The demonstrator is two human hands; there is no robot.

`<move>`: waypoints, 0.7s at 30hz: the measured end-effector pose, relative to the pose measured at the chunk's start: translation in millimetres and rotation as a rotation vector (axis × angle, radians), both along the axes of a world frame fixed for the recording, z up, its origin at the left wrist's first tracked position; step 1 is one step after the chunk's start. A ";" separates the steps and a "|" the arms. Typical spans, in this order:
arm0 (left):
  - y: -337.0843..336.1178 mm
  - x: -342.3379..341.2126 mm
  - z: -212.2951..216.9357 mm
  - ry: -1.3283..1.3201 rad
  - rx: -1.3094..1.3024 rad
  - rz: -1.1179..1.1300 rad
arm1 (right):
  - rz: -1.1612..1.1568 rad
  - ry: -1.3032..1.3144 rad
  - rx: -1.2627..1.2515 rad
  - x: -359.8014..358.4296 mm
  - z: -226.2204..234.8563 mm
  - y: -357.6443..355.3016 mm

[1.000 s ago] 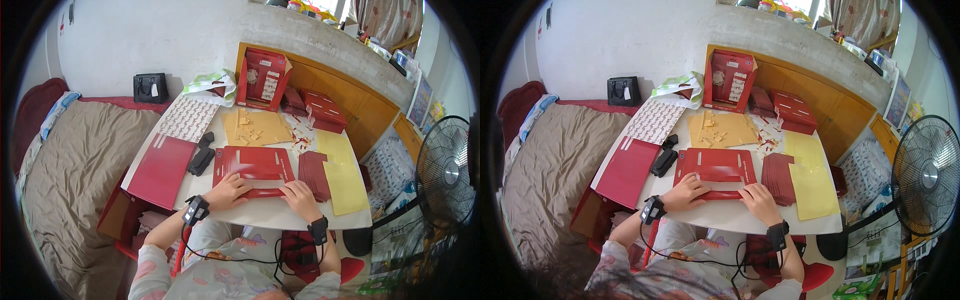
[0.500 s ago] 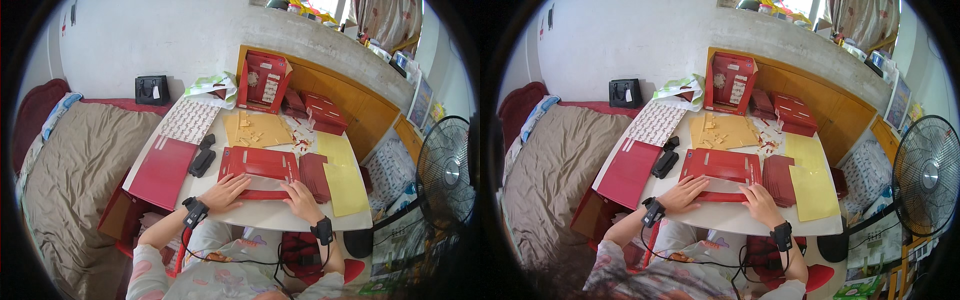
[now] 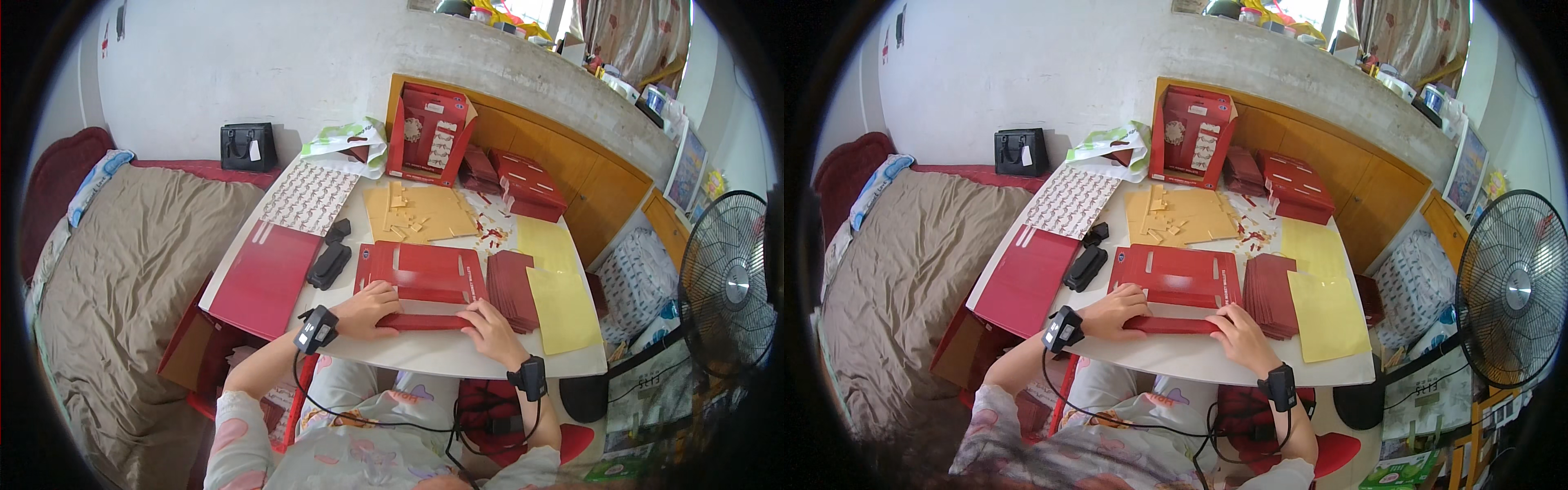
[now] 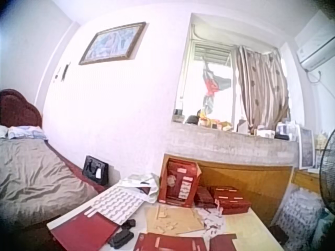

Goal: Assembling red paper gift boxes and applying adhesive backing or stickers.

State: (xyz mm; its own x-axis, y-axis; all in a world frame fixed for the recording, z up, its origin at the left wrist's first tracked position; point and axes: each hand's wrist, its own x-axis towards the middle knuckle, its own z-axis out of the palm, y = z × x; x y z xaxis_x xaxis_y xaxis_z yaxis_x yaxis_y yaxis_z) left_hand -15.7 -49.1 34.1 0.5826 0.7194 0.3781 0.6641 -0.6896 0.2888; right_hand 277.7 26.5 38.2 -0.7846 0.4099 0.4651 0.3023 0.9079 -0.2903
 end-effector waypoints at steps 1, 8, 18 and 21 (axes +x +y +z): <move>-0.7 0.4 -1.2 0.001 0.000 0.002 | -0.010 0.006 0.004 -0.1 0.1 0.0; -7.0 4.9 -8.8 -0.131 0.179 0.019 | -0.011 0.115 0.157 -4.1 -1.2 1.2; -15.7 11.1 -5.7 0.016 0.354 0.098 | -0.055 0.169 0.386 -4.7 -13.1 2.3; -22.3 12.1 -11.6 0.057 0.464 0.175 | -0.064 0.162 0.489 -5.1 -15.1 0.9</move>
